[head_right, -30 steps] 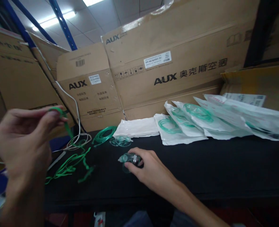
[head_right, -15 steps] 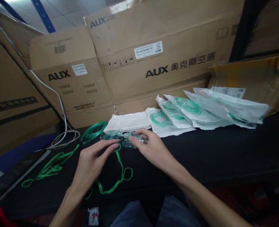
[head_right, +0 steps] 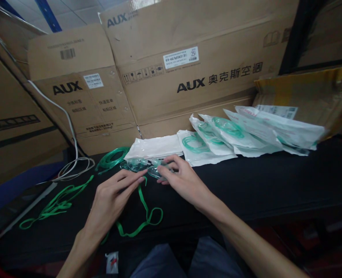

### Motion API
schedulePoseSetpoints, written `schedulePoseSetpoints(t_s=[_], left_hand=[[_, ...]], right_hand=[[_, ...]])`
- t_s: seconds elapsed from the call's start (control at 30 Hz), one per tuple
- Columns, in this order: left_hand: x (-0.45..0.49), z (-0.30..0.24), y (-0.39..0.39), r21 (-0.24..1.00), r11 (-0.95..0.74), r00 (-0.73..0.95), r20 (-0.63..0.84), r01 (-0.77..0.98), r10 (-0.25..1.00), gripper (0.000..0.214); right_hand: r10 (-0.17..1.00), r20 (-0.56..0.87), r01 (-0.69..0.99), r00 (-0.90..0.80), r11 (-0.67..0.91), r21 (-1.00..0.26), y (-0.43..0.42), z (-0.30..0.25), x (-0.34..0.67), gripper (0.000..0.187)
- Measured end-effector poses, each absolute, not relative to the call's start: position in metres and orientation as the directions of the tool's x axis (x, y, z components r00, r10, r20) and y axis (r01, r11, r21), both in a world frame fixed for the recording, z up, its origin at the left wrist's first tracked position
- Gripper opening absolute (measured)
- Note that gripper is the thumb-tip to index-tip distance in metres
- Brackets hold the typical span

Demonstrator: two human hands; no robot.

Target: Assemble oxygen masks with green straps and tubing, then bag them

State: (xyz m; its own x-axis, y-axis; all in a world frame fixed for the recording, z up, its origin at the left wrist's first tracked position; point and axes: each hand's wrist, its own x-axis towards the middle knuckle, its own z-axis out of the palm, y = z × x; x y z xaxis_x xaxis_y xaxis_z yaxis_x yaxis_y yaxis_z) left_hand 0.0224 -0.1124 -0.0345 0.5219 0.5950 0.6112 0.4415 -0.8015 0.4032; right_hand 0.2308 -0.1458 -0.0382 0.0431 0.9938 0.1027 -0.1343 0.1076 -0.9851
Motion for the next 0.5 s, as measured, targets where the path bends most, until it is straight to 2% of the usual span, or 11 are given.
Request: schedulePoseSetpoints(t_s=[0.17, 0.27, 0.4, 0.5], left_hand=[[0.0239, -0.034, -0.1125, 0.406, -0.803, 0.508, 0.626, 0.436, 0.592, 0.026], [0.0237, -0.034, -0.1124, 0.391, -0.812, 0.471, 0.67, 0.433, 0.574, 0.023], [0.0237, -0.0351, -0.1116, 0.379, -0.821, 0.459, 0.691, 0.428, 0.559, 0.028], [0.0242, -0.035, -0.1118, 0.385, -0.815, 0.469, 0.676, 0.434, 0.569, 0.023]], right_hand=[[0.996, 0.064, -0.182, 0.06, 0.074, -0.981, -0.1443, -0.0395, 0.2297, 0.036], [0.997, 0.061, -0.196, 0.04, 0.067, -0.978, -0.1442, -0.0386, 0.2301, 0.029], [0.996, 0.089, -0.153, 0.022, 0.092, -0.984, -0.1441, -0.0381, 0.2313, 0.029], [0.995, 0.101, -0.112, 0.011, 0.102, -0.988, -0.1442, -0.0383, 0.2313, 0.033]])
